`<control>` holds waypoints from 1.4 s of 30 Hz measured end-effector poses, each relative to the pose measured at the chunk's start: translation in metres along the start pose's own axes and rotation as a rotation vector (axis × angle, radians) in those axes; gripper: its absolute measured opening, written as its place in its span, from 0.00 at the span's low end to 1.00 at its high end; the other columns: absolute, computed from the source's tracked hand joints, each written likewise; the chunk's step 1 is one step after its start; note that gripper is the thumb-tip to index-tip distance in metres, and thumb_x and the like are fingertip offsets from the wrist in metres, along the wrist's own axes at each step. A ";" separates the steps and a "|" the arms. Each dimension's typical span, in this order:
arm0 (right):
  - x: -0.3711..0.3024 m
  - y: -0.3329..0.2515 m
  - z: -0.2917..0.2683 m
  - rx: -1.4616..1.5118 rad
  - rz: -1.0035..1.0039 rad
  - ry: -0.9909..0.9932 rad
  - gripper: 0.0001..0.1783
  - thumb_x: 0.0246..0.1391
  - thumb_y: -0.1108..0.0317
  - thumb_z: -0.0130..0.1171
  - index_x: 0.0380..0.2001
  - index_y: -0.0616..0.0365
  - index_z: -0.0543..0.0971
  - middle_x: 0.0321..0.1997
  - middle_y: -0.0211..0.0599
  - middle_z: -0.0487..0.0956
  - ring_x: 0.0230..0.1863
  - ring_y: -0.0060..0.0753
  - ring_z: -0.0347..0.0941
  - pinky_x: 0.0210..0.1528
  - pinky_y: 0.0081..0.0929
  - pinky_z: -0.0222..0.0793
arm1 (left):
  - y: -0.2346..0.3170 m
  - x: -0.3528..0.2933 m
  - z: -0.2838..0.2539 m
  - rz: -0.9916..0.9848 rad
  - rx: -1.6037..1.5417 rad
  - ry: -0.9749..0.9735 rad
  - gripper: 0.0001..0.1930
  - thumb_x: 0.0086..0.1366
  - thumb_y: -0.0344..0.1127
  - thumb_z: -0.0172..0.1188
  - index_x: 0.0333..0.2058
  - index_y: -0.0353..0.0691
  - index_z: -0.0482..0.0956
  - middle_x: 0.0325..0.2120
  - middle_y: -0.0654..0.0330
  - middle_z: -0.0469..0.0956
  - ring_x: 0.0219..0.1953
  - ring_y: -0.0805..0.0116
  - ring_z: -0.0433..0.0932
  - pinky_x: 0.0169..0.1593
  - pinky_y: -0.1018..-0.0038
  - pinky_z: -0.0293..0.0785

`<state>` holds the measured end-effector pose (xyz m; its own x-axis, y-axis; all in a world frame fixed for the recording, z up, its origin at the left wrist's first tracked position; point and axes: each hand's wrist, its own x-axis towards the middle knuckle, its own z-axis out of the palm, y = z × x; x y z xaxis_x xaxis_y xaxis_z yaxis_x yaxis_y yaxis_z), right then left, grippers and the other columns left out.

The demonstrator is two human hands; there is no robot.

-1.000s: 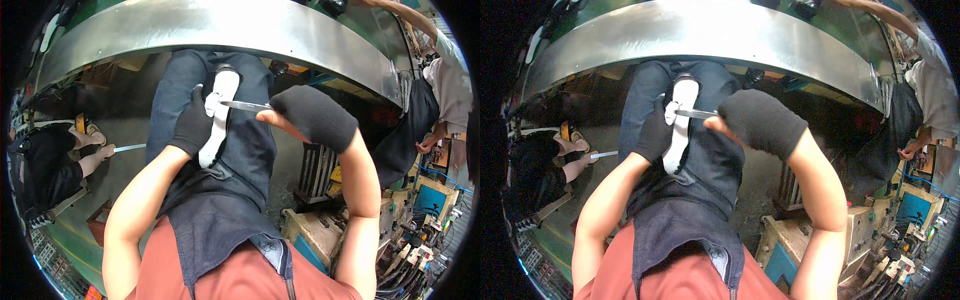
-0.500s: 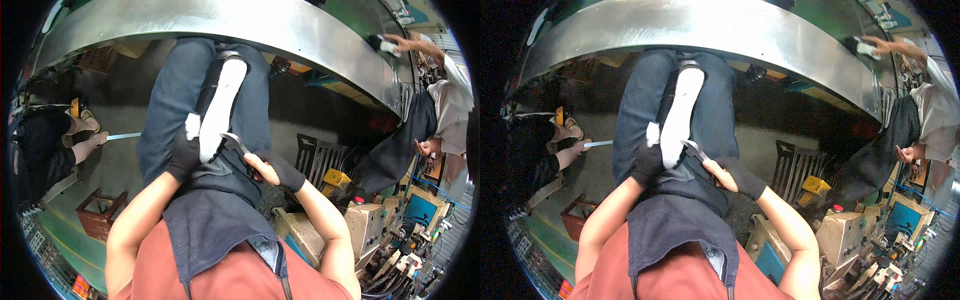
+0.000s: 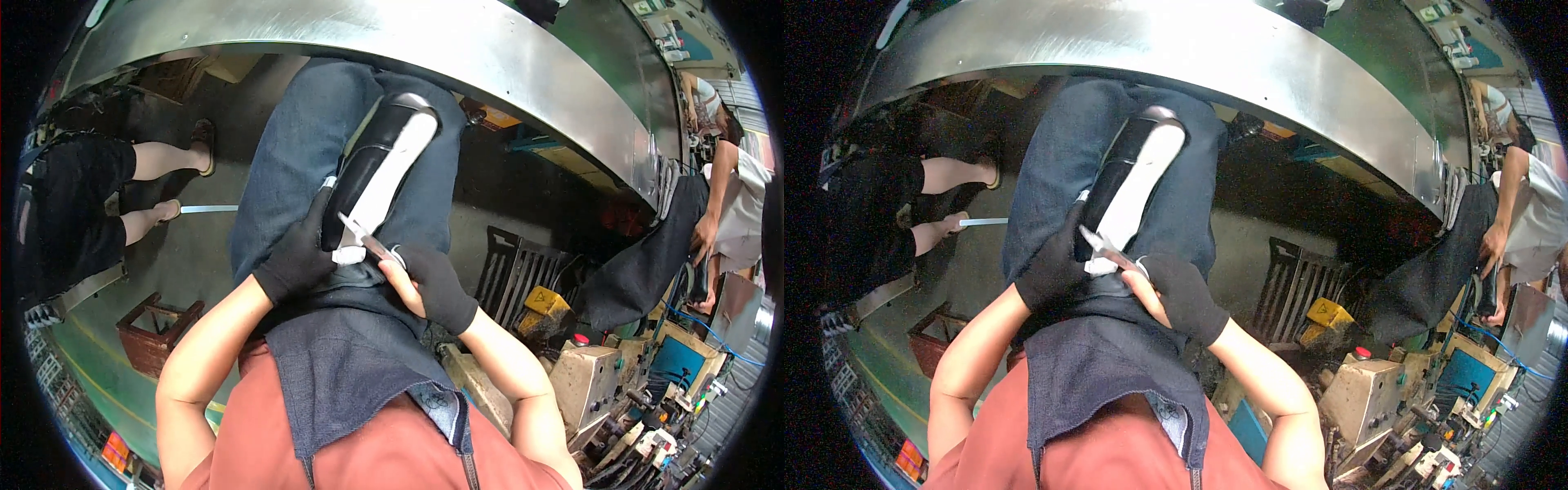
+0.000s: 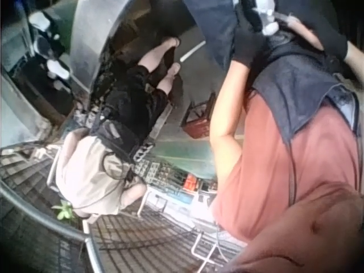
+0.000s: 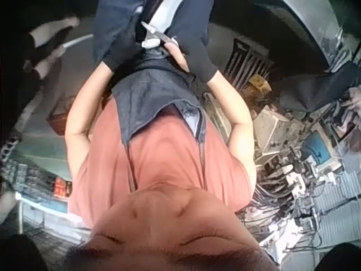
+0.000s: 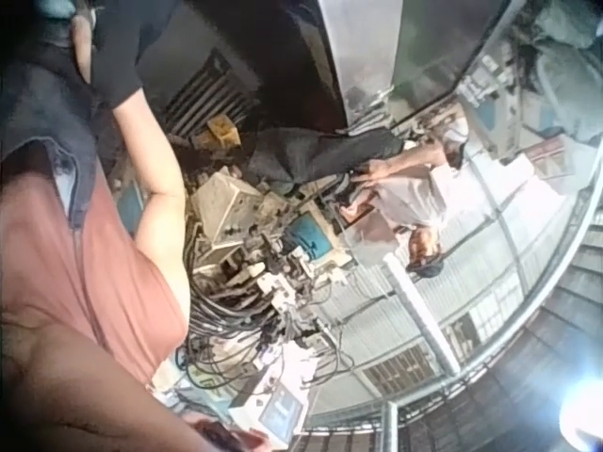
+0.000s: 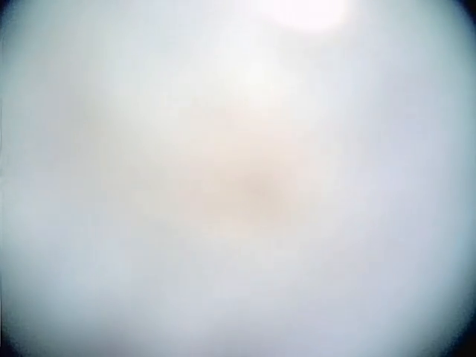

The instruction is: Trim and finish the edges of shoe components using pliers and other hand tools at a production line station.

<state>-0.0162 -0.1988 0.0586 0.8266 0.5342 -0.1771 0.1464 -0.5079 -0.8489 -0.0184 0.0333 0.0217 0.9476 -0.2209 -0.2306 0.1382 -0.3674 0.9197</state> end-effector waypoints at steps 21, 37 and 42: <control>0.000 0.001 -0.073 -0.016 0.283 -0.183 0.24 0.64 0.50 0.48 0.31 0.62 0.78 0.22 0.45 0.77 0.25 0.37 0.75 0.30 0.36 0.69 | -0.009 0.033 0.018 0.063 -0.066 -0.097 0.44 0.60 0.37 0.65 0.68 0.29 0.47 0.67 0.43 0.54 0.69 0.57 0.56 0.69 0.66 0.52; 0.040 0.049 -0.072 -0.261 -0.005 -0.288 0.25 0.62 0.46 0.53 0.29 0.60 0.77 0.24 0.41 0.79 0.21 0.40 0.76 0.25 0.31 0.71 | -0.006 0.063 0.045 0.209 0.088 0.446 0.28 0.73 0.40 0.46 0.63 0.25 0.54 0.62 0.38 0.59 0.66 0.46 0.58 0.68 0.62 0.52; 0.074 -0.007 -0.120 -0.413 0.310 -0.697 0.31 0.64 0.43 0.46 0.31 0.64 0.81 0.22 0.45 0.80 0.24 0.38 0.80 0.31 0.35 0.75 | -0.022 0.076 0.039 0.372 0.326 0.341 0.35 0.65 0.39 0.54 0.63 0.24 0.50 0.61 0.32 0.57 0.64 0.36 0.58 0.66 0.58 0.55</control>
<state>0.1092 -0.2371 0.1109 0.3601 0.5547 -0.7501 0.2669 -0.8317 -0.4869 0.0396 -0.0108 -0.0286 0.9619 -0.1050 0.2524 -0.2645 -0.5912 0.7619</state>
